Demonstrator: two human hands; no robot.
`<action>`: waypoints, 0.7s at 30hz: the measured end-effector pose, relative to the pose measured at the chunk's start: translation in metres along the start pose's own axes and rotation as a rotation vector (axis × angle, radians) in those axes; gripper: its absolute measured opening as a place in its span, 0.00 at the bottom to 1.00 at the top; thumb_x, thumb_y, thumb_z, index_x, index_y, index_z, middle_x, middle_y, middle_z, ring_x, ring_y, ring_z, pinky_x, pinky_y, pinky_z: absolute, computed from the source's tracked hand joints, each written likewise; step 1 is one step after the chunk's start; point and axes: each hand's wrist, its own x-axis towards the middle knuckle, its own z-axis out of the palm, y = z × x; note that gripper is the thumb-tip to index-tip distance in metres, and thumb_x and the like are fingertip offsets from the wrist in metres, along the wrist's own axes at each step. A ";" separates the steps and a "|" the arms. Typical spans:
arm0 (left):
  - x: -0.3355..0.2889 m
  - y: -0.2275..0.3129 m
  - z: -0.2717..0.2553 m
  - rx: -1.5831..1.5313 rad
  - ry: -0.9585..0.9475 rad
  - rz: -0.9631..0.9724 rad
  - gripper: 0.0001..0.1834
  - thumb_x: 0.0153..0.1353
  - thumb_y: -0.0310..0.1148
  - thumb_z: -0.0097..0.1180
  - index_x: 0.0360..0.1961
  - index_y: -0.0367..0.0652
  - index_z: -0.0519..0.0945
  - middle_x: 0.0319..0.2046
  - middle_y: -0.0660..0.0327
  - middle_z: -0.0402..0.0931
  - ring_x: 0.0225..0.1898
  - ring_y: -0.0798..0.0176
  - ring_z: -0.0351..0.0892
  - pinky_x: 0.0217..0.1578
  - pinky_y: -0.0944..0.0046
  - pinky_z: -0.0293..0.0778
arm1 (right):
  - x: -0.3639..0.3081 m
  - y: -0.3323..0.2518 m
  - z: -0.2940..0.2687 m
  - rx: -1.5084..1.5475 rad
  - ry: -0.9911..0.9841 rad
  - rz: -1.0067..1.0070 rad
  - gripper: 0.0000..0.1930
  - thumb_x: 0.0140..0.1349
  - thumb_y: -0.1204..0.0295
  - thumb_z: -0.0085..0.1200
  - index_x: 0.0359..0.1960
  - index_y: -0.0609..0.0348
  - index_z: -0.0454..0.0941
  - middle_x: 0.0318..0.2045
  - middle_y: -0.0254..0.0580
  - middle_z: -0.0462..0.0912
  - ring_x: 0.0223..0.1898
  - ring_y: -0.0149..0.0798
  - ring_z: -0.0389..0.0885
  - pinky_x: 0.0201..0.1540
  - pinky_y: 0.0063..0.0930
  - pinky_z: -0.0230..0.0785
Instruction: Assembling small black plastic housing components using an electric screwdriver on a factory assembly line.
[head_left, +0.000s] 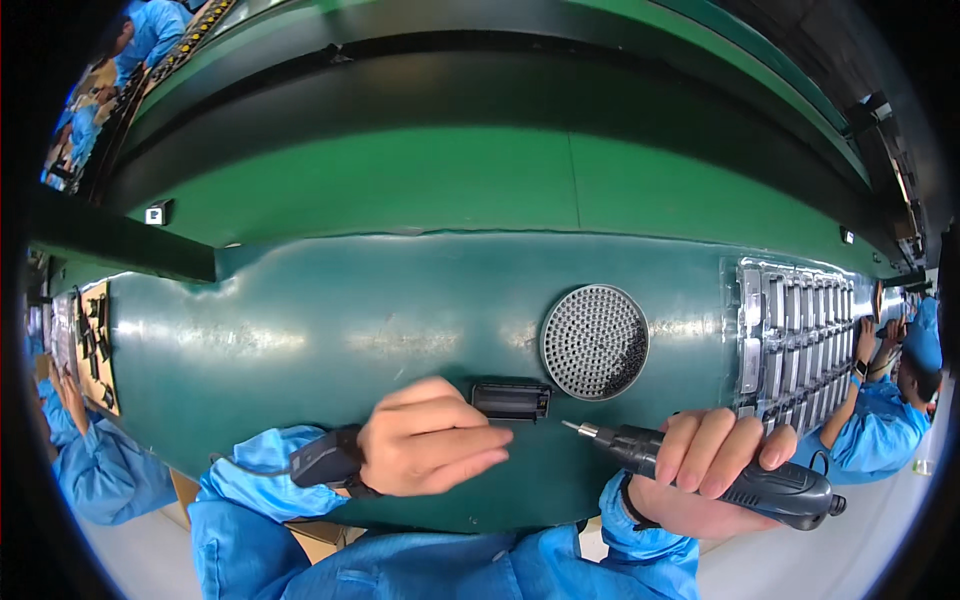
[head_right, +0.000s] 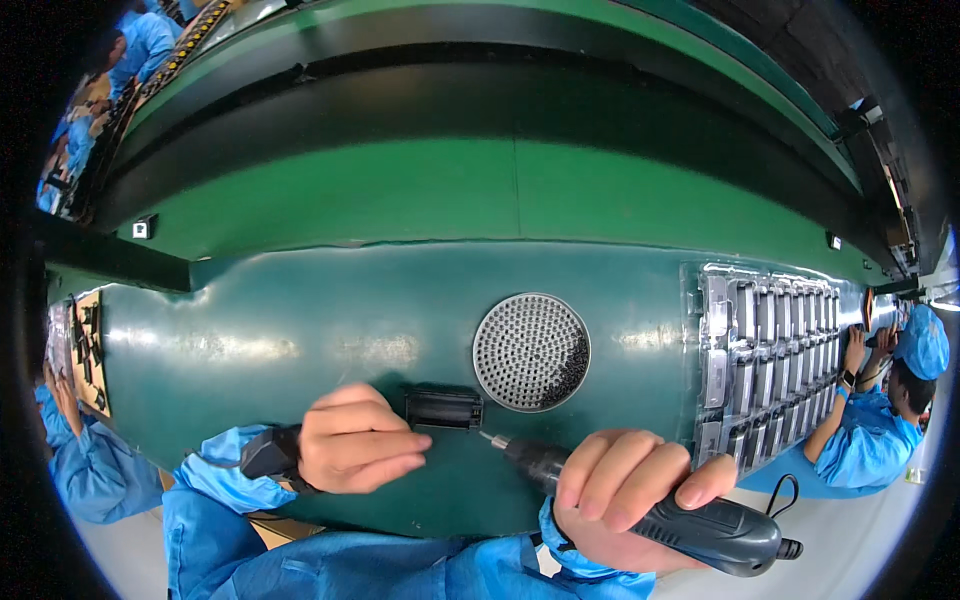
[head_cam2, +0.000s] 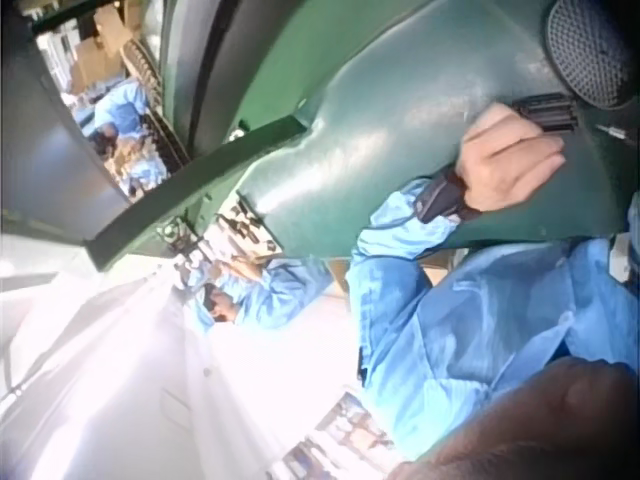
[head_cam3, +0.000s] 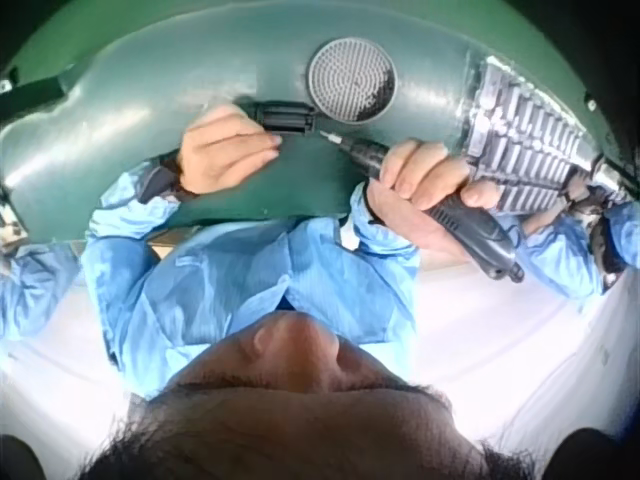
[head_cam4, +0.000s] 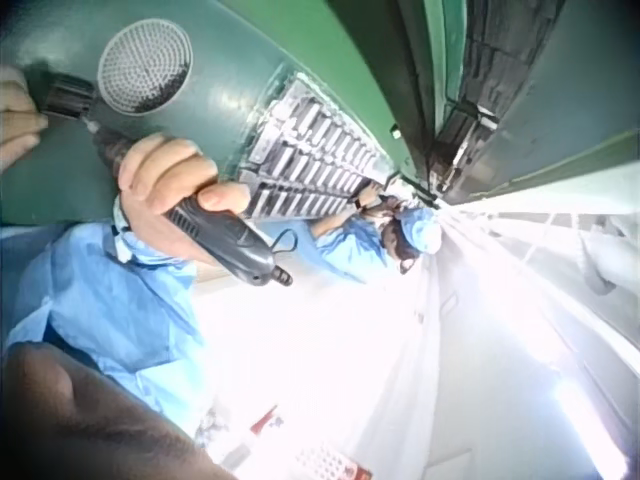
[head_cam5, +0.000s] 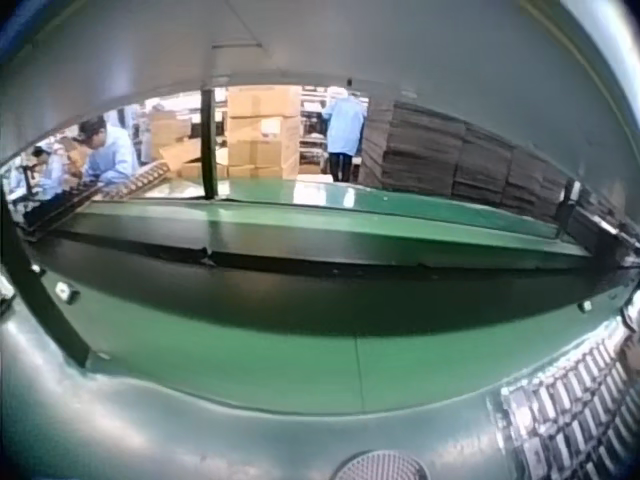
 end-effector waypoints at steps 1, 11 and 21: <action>-0.005 0.008 0.001 -0.315 -0.088 -0.265 0.11 0.54 0.28 0.73 0.39 0.42 0.90 0.36 0.60 0.84 0.34 0.59 0.82 0.33 0.65 0.76 | 0.000 -0.001 0.001 0.050 -0.009 0.048 0.28 0.74 0.38 0.36 0.44 0.54 0.65 0.23 0.45 0.74 0.22 0.43 0.72 0.21 0.40 0.70; -0.050 0.036 0.035 -1.449 0.108 -0.967 0.19 0.74 0.24 0.53 0.64 0.34 0.76 0.52 0.48 0.83 0.53 0.58 0.85 0.53 0.60 0.85 | -0.028 0.021 0.024 0.122 -0.101 0.246 0.34 0.73 0.35 0.30 0.45 0.56 0.69 0.26 0.53 0.77 0.24 0.51 0.74 0.25 0.49 0.70; -0.047 0.032 0.029 -1.269 0.100 -0.918 0.15 0.73 0.26 0.56 0.57 0.31 0.82 0.43 0.50 0.87 0.44 0.60 0.88 0.45 0.62 0.86 | -0.032 0.025 0.023 0.101 -0.053 0.223 0.31 0.73 0.35 0.34 0.45 0.55 0.66 0.24 0.50 0.76 0.23 0.48 0.74 0.22 0.45 0.71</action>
